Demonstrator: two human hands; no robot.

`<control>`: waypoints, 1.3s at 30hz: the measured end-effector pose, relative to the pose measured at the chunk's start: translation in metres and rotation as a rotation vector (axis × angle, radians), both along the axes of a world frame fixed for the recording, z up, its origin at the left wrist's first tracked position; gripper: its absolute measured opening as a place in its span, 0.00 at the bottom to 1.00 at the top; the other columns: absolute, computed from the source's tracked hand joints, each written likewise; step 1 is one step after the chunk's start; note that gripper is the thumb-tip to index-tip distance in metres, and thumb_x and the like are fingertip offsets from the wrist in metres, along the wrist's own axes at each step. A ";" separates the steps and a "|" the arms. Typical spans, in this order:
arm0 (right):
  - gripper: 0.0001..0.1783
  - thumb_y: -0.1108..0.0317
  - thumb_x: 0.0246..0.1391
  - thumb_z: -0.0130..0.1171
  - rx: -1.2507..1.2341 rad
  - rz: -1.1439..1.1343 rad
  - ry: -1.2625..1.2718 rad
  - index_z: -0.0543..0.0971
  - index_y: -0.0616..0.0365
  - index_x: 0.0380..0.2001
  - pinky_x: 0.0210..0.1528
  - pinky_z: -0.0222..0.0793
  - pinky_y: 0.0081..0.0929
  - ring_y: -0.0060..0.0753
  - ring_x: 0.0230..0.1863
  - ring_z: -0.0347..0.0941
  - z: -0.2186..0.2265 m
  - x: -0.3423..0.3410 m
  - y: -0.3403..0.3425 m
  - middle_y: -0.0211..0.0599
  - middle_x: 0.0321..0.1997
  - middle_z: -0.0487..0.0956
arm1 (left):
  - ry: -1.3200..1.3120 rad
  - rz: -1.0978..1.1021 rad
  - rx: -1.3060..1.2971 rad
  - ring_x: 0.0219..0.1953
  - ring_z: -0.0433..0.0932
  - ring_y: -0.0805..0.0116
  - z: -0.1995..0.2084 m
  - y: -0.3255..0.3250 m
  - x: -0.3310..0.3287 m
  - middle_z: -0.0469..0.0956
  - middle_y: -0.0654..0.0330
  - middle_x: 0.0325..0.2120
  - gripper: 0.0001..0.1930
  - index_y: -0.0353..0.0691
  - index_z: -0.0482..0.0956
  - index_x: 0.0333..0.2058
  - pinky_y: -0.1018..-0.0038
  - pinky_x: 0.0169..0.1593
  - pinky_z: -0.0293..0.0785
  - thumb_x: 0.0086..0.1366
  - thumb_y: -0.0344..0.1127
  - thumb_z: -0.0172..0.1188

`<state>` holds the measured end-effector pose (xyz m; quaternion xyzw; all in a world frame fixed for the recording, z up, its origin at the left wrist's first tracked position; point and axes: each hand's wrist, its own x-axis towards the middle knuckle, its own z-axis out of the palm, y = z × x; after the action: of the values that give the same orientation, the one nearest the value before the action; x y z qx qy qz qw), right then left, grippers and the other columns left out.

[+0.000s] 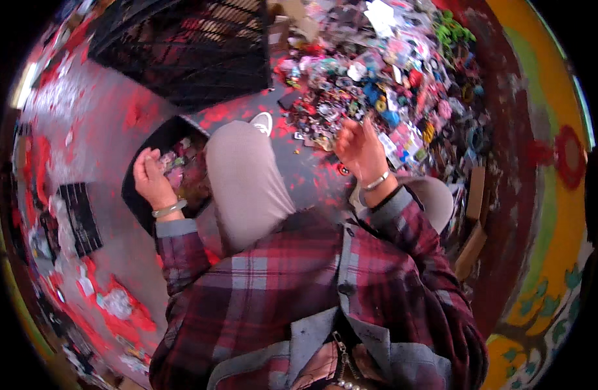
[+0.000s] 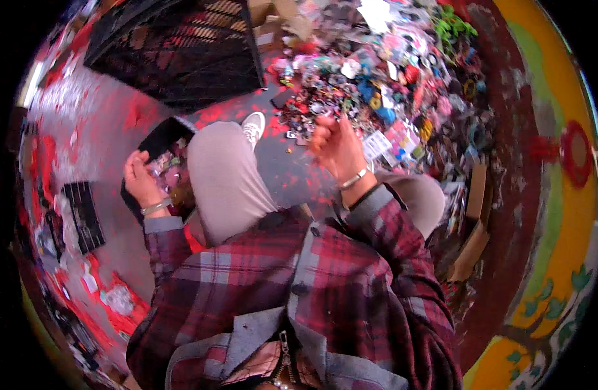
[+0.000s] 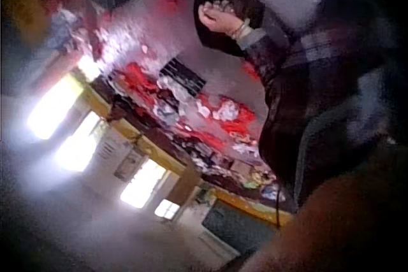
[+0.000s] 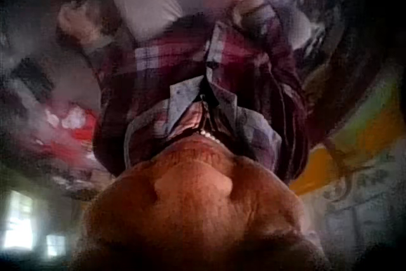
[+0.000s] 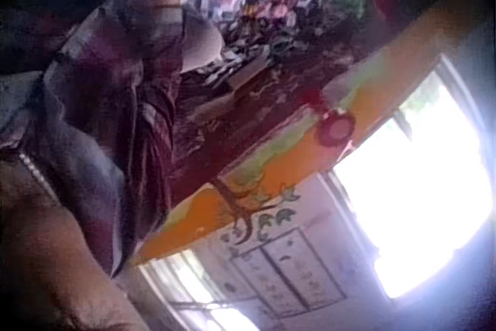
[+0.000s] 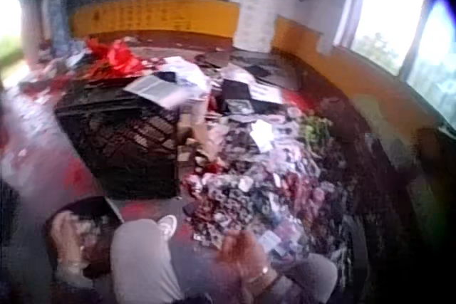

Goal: The person sits on the floor and sorts through a large pile of hair accessories. They pick up small plastic bags containing items like hair clips and scrunchies, open them, and handle the contents before placing them back down.

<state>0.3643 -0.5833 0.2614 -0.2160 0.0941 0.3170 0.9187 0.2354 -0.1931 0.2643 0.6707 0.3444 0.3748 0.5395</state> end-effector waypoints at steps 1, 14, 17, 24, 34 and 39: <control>0.27 0.48 0.60 0.37 0.089 0.002 -0.047 0.71 0.63 0.41 0.38 0.67 0.34 0.39 0.34 0.71 0.008 0.001 0.000 0.42 0.33 0.74 | -0.026 -0.072 0.150 0.32 0.74 0.75 0.031 -0.021 0.012 0.78 0.59 0.32 0.10 0.33 0.75 0.39 0.79 0.36 0.70 0.64 0.32 0.47; 0.33 0.42 0.59 0.34 -0.017 0.038 -0.100 0.60 0.60 0.54 0.55 0.61 0.41 0.47 0.55 0.63 0.036 -0.039 -0.024 0.52 0.52 0.68 | 0.194 -1.379 0.890 0.34 0.76 0.61 0.056 -0.268 0.043 0.75 0.55 0.30 0.18 0.39 0.69 0.45 0.69 0.36 0.71 0.54 0.27 0.56; 0.31 0.44 0.60 0.32 -0.078 0.130 -0.033 0.60 0.59 0.55 0.55 0.61 0.40 0.45 0.54 0.65 0.020 -0.046 -0.032 0.51 0.51 0.69 | 0.061 -1.413 0.911 0.31 0.74 0.52 0.032 -0.274 0.042 0.73 0.53 0.26 0.09 0.39 0.71 0.35 0.62 0.33 0.70 0.53 0.29 0.54; 0.28 0.48 0.61 0.29 -0.434 0.196 -0.042 0.63 0.55 0.55 0.51 0.61 0.32 0.37 0.50 0.67 0.013 -0.040 -0.035 0.40 0.51 0.71 | 0.179 -1.433 0.971 0.29 0.75 0.54 0.013 -0.258 0.049 0.75 0.56 0.23 0.04 0.40 0.73 0.29 0.61 0.33 0.70 0.54 0.30 0.50; 0.20 0.58 0.51 0.56 -1.309 0.057 -1.161 0.75 0.61 0.42 0.46 0.66 0.28 0.33 0.50 0.69 0.018 -0.006 -0.082 0.41 0.49 0.74 | 0.454 -1.551 1.334 0.48 0.69 0.54 0.011 -0.234 0.068 0.77 0.54 0.30 0.08 0.39 0.79 0.25 0.57 0.52 0.61 0.51 0.32 0.51; 0.11 0.65 0.49 0.59 -1.222 -0.312 -0.282 0.80 0.62 0.30 0.26 0.61 0.15 0.13 0.25 0.66 -0.023 0.017 -0.109 0.27 0.25 0.77 | 0.371 -1.192 1.449 0.53 0.64 0.54 0.037 -0.209 0.117 0.74 0.52 0.39 0.09 0.36 0.78 0.29 0.56 0.56 0.55 0.52 0.33 0.51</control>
<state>0.3811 -0.6925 0.2380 -0.7235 0.1663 0.0377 0.6690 0.3519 -0.4026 0.3015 0.9555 -0.2893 0.0482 0.0321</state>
